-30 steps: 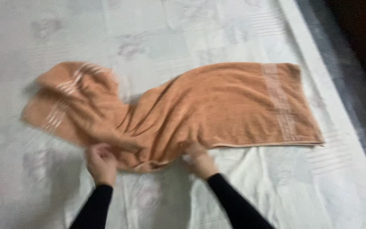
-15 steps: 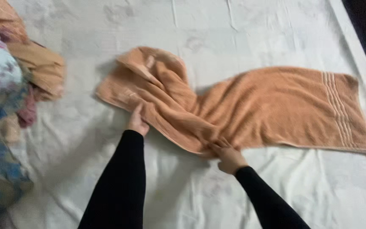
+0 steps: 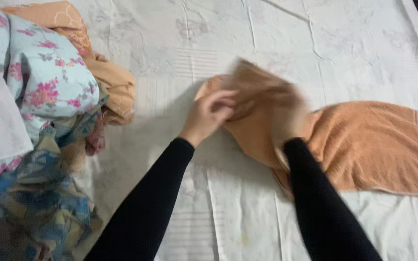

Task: The person folds multiple towels on a bed. They unfold each towel, smooth it out, fold it in half lengthwise, then fold it again into a compact rectangle. The folded towels are stacked on the bed.

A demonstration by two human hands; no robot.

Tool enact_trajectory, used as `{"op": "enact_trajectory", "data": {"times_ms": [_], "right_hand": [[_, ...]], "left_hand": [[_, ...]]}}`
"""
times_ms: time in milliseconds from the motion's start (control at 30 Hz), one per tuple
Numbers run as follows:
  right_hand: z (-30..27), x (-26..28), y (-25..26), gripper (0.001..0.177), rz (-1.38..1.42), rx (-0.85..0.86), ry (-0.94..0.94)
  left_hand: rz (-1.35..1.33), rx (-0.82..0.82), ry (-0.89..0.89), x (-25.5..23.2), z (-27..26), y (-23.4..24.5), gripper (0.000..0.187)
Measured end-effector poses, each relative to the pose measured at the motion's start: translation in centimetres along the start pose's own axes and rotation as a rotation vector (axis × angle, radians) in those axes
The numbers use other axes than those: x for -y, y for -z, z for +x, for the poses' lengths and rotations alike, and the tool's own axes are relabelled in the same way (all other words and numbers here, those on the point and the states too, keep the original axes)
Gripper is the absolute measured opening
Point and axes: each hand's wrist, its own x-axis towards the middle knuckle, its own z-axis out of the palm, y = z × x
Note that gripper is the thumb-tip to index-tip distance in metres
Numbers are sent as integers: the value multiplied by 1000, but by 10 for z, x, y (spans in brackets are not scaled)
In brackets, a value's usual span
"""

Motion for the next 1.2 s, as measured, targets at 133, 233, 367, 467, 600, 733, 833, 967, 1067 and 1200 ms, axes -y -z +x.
{"op": "enact_trajectory", "data": {"times_ms": [133, 233, 367, 467, 600, 733, 833, 967, 1067, 1200], "right_hand": [[20, -74, 31, 39, 87, -382, 156], [30, -137, 58, 42, 134, -667, 280], [26, -203, 38, 36, -187, -476, -106], [20, -233, 26, 50, -147, -438, -298], [0, -238, 13, 74, 14, -304, -470], [3, -227, 13, 103, -9, -183, -493], [11, -216, 19, 108, -93, -83, -747], [15, -203, 40, 108, 37, -203, -420], [22, -181, 50, 100, 124, -298, -90], [38, -135, 34, 62, -72, -194, 244]], "left_hand": [[303, -202, 246, 91, 10, -7, 54], [212, -229, 288, 162, 40, -44, 67], [42, -235, 442, 219, 109, -105, 65], [-61, -274, 302, 218, 169, -155, 63], [240, -338, 255, 194, 210, -168, 65], [435, -237, 96, 152, 217, -142, 39], [-34, -112, 214, 109, 201, -102, 34], [356, 222, -397, 58, 117, 39, 59], [-15, 159, 37, 53, 4, 162, 49], [229, 149, 412, 121, -108, 239, 57]]}}
